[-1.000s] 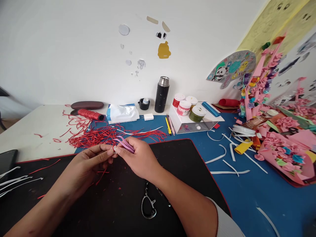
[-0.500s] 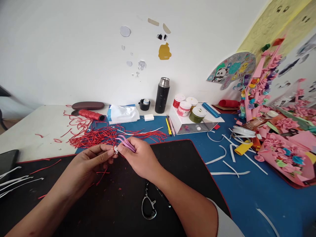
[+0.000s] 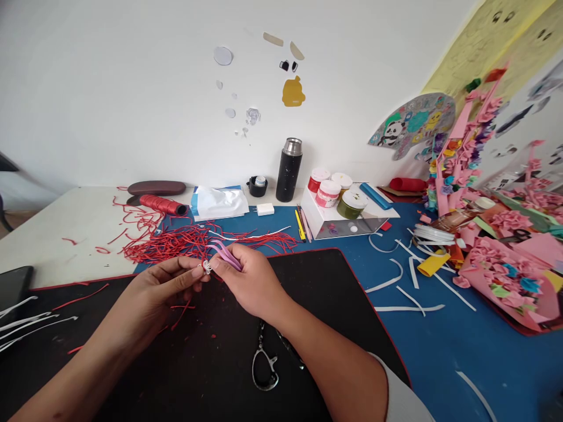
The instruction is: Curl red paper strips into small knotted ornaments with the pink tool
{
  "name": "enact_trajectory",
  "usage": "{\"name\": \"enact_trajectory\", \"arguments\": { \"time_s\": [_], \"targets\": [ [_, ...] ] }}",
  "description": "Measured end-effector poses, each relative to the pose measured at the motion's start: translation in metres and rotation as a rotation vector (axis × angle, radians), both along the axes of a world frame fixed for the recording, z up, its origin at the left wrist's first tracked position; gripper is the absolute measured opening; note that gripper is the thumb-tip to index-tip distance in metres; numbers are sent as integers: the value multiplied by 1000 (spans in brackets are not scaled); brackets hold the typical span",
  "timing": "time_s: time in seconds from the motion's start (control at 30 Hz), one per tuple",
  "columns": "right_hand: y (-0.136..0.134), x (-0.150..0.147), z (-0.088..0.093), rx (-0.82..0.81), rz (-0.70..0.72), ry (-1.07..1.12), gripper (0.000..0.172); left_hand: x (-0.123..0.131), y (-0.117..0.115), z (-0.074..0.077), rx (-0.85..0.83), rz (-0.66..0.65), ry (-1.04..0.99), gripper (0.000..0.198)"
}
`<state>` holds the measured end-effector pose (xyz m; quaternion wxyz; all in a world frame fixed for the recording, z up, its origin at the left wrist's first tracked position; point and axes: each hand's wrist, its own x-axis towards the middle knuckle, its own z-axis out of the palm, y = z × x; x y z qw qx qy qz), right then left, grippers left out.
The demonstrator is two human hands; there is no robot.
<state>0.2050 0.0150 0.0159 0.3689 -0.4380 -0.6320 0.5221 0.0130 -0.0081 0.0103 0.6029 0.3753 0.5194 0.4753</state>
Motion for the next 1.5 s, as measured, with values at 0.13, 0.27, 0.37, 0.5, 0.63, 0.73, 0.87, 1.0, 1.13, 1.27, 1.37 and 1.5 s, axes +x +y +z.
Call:
{"name": "enact_trajectory", "arguments": {
  "time_s": [0.13, 0.27, 0.37, 0.5, 0.63, 0.73, 0.87, 1.0, 1.13, 1.27, 1.37, 1.5],
  "targets": [
    [0, 0, -1, 5, 9, 2, 29, 1, 0, 0, 10, -2, 10, 42],
    [0, 0, -3, 17, 19, -7, 28, 1, 1, 0, 16, -11, 20, 42],
    [0, 0, -4, 15, 21, -4, 26, 1, 1, 0, 19, -12, 20, 42],
    [1, 0, -2, 15, 5, 19, 28, 1, 1, -1, 14, 21, 20, 45],
    [1, 0, -2, 19, 11, 2, 25, 2, 1, -2, 30, 8, 8, 43],
    [1, -1, -3, 24, 25, -7, 21, 2, 1, -2, 42, -14, -8, 41],
    [2, -1, -4, 26, 34, 1, 20, 2, 1, -2, 50, -41, -8, 40],
    [2, 0, -4, 21, 32, -4, 21, 2, 1, -2, 61, -58, 33, 42],
    [1, -1, -4, 10, 18, -13, 20, 1, 1, -2, 69, -63, 88, 44],
    [0, -1, -3, 12, 1, -13, 21, 2, 1, -1, 64, -65, 112, 46],
    [0, -1, -3, 16, -3, -14, 21, 3, 1, -1, 62, -68, 110, 46],
    [1, -1, -4, 19, -1, -21, 23, 3, 0, 0, 42, -62, 96, 48]
  ]
}}
